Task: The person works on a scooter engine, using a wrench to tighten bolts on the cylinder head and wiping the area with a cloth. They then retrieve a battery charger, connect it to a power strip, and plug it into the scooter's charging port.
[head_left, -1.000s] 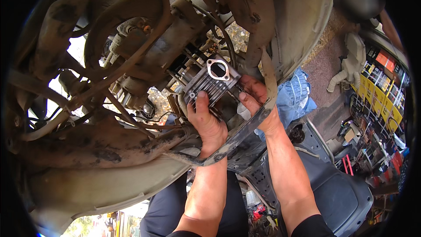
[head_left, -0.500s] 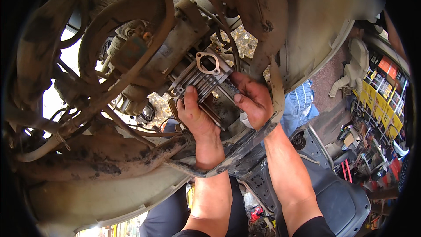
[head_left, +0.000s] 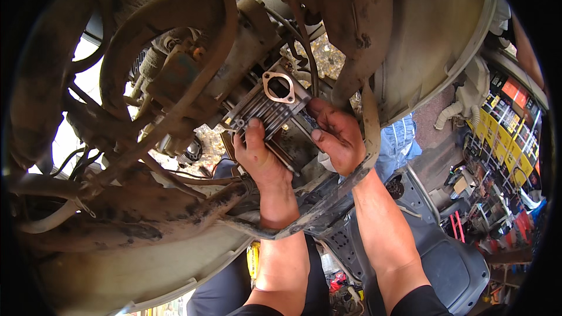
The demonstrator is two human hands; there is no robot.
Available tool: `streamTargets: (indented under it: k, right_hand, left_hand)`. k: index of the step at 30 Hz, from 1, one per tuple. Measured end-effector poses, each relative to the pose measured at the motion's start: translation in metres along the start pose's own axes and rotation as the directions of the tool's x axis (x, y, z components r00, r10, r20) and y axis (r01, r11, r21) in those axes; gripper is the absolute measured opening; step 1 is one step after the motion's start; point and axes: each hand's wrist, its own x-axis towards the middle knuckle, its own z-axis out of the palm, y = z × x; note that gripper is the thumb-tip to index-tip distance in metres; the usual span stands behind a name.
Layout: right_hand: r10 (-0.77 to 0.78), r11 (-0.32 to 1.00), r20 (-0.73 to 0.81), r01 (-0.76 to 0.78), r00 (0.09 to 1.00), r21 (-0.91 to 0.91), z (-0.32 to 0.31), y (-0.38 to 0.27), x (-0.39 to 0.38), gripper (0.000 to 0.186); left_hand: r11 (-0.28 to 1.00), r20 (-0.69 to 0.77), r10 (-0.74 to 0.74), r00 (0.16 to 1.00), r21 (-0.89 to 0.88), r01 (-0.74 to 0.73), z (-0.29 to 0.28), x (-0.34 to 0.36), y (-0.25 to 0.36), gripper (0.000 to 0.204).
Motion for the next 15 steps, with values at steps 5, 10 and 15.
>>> streamTargets:
  k: [5,10,15]
  right_hand:
    - [-0.021,0.999,-0.033,0.022,0.999,0.028,0.0029,0.0038,0.001,0.021]
    - [-0.067,0.998,-0.046,0.066,0.997,-0.006,0.0036,0.0013,0.0014,0.02]
    - [-0.028,0.998,-0.026,0.027,0.999,-0.065,0.003,-0.0033,0.0011,0.02]
  left_hand:
    - [0.999,-0.01,-0.022,1.0,-0.049,0.022,-0.0003,0.0005,-0.002,0.029]
    - [0.998,-0.028,-0.031,0.999,-0.056,0.029,0.0005,0.0009,-0.0027,0.029]
    - [0.995,-0.038,-0.054,0.998,-0.084,0.05,0.0024,-0.0003,-0.0017,0.03]
